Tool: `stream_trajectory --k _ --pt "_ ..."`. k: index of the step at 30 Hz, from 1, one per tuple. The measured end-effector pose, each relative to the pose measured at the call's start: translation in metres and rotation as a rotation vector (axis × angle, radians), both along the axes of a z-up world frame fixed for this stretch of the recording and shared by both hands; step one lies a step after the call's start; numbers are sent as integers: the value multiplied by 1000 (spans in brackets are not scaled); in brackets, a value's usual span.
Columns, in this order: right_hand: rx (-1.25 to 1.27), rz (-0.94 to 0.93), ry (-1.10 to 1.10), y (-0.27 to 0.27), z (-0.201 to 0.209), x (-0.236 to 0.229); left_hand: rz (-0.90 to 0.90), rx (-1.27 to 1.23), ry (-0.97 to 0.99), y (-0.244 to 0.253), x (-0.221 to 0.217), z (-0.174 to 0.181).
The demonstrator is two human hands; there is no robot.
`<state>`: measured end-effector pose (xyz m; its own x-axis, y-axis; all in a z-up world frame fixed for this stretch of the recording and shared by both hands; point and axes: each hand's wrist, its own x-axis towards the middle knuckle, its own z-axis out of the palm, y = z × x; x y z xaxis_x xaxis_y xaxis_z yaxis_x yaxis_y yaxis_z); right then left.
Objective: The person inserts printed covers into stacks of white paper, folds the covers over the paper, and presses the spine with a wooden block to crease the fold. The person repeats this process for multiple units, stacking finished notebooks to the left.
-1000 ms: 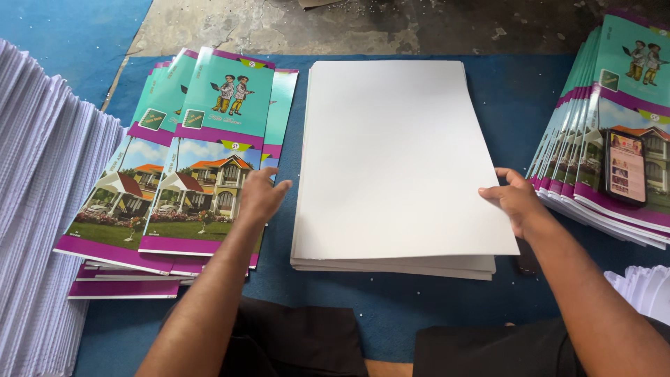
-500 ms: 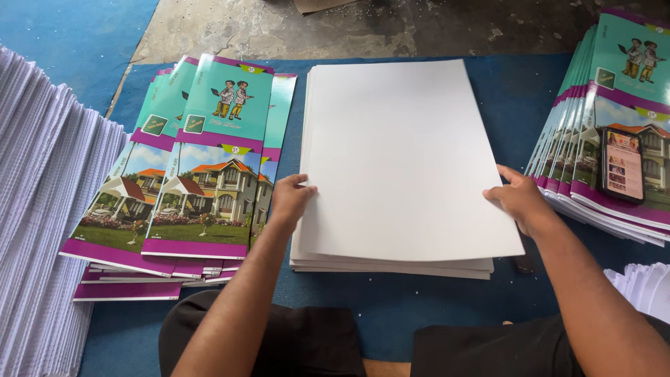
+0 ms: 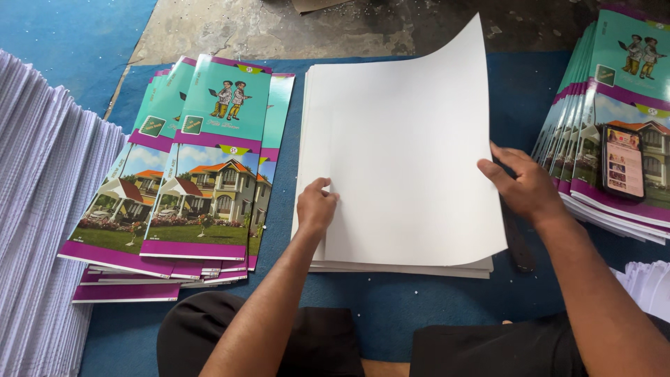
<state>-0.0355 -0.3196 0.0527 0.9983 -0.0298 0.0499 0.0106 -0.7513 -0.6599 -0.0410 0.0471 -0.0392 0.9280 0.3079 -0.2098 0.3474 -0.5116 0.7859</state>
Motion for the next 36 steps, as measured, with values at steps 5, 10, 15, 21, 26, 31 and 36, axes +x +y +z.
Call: stream_trajectory --k 5,10,15,21,26,31,36 --pt "59 136 -29 19 -1 1 -51 93 17 -9 -4 8" --pt "13 300 -112 42 -15 0 -66 210 -21 -15 -4 10" --pt "-236 292 -119 66 -21 2 -164 359 90 -17 -1 15" --pt "-376 316 -195 102 -26 2 -190 397 -159 -18 16 -8" --pt "-462 354 -216 136 -34 2 -213 157 -173 -11 38 -35" --pt "-547 373 -240 165 -41 3 -221 -190 27 -3 61 -35" --pt "-604 402 -315 185 -47 6 -236 -442 26 -3 67 -39"
